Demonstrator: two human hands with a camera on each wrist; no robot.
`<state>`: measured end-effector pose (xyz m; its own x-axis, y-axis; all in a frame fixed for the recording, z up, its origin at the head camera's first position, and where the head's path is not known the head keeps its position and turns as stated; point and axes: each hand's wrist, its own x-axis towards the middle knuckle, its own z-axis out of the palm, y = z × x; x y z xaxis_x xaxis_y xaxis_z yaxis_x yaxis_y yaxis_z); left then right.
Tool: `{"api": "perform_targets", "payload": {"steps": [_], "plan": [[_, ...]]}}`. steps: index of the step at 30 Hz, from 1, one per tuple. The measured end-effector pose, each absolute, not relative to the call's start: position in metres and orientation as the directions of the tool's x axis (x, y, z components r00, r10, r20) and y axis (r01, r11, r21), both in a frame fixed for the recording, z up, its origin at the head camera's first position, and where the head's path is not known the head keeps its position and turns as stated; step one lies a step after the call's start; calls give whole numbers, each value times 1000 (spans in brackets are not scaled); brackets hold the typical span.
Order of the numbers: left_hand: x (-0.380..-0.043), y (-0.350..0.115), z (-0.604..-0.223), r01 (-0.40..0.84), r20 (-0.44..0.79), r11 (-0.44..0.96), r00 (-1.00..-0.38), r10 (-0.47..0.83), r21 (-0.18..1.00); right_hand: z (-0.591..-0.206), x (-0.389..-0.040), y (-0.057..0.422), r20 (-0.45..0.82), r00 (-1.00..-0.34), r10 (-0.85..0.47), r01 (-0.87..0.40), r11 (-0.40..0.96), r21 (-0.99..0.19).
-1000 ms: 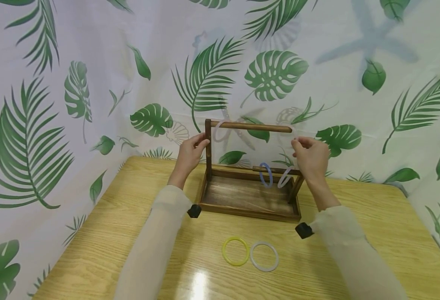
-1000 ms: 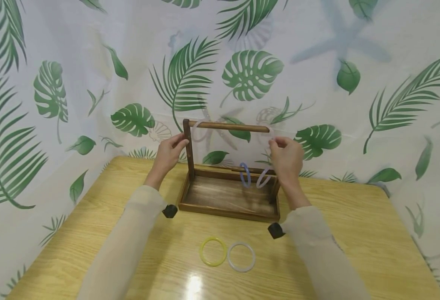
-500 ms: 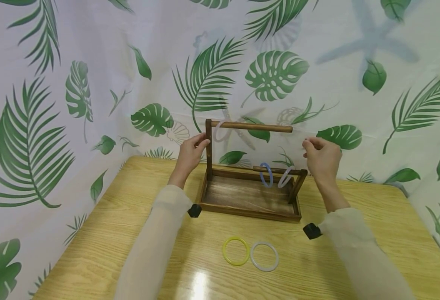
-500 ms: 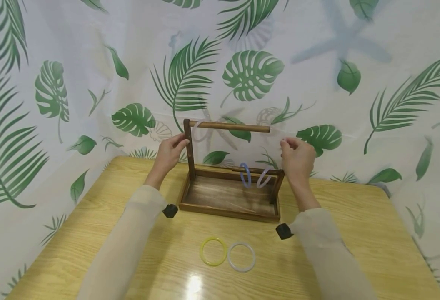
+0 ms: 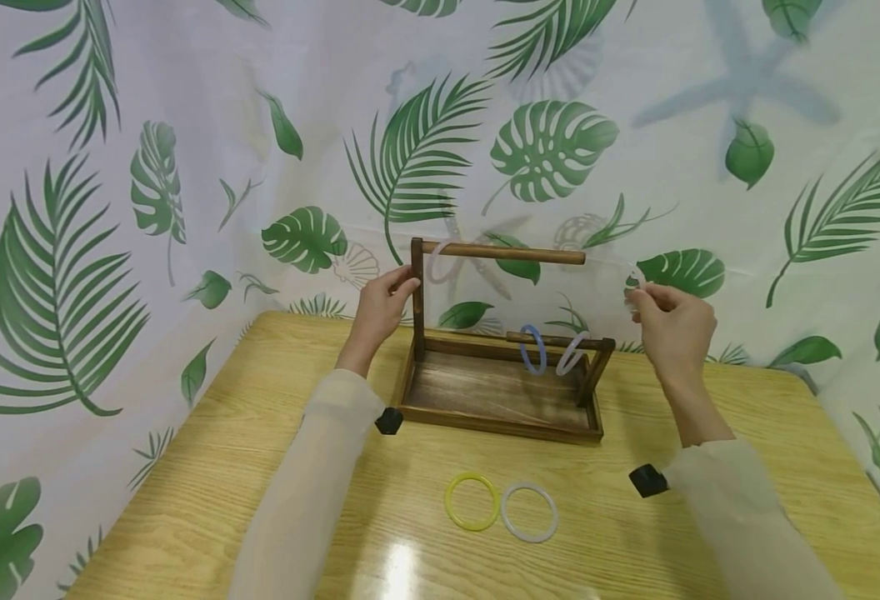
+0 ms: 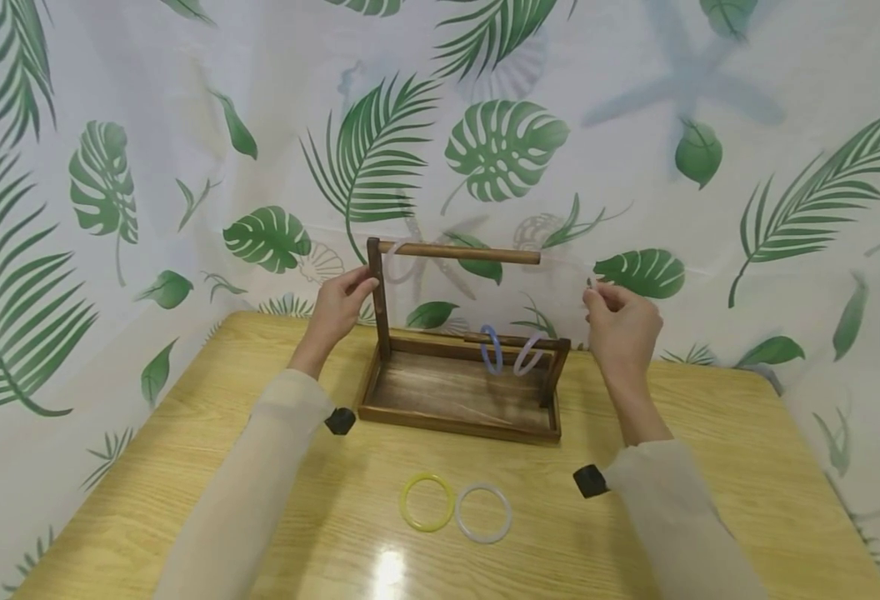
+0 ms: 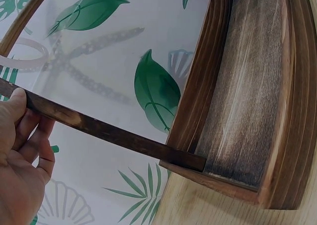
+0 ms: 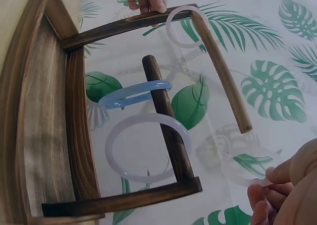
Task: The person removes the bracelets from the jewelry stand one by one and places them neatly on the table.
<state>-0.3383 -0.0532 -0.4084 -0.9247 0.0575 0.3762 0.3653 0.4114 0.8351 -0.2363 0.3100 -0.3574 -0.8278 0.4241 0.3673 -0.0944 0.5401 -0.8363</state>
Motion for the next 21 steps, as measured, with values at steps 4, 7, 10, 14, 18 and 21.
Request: {"api": "perform_targets", "payload": {"steps": [4, 7, 10, 14, 18, 21], "plan": [[-337, -53, -408, 359, 369, 416, -927, 60, 835, -359, -227, 318, 376, -825, 422, -106, 538, -836], [-338, -54, -408, 360, 371, 424, -927, 58, 831, -360, -221, 324, 386, -825, 412, -113, 550, -828], [-338, -54, -408, 365, 378, 424, -924, 55, 829, -359, -213, 327, 378, -830, 411, -114, 537, -836], [-338, -54, -408, 367, 381, 416, -923, 54, 832, -358, -203, 330, 372, -830, 417, -110, 530, -841], [-337, -53, -408, 365, 376, 410, -925, 58, 836, -360, -193, 332, 373, -829, 418, -103, 540, -835], [-337, -53, -408, 368, 378, 405, -924, 59, 837, -362, -186, 334, 374, -832, 408, -107, 545, -832]]}}
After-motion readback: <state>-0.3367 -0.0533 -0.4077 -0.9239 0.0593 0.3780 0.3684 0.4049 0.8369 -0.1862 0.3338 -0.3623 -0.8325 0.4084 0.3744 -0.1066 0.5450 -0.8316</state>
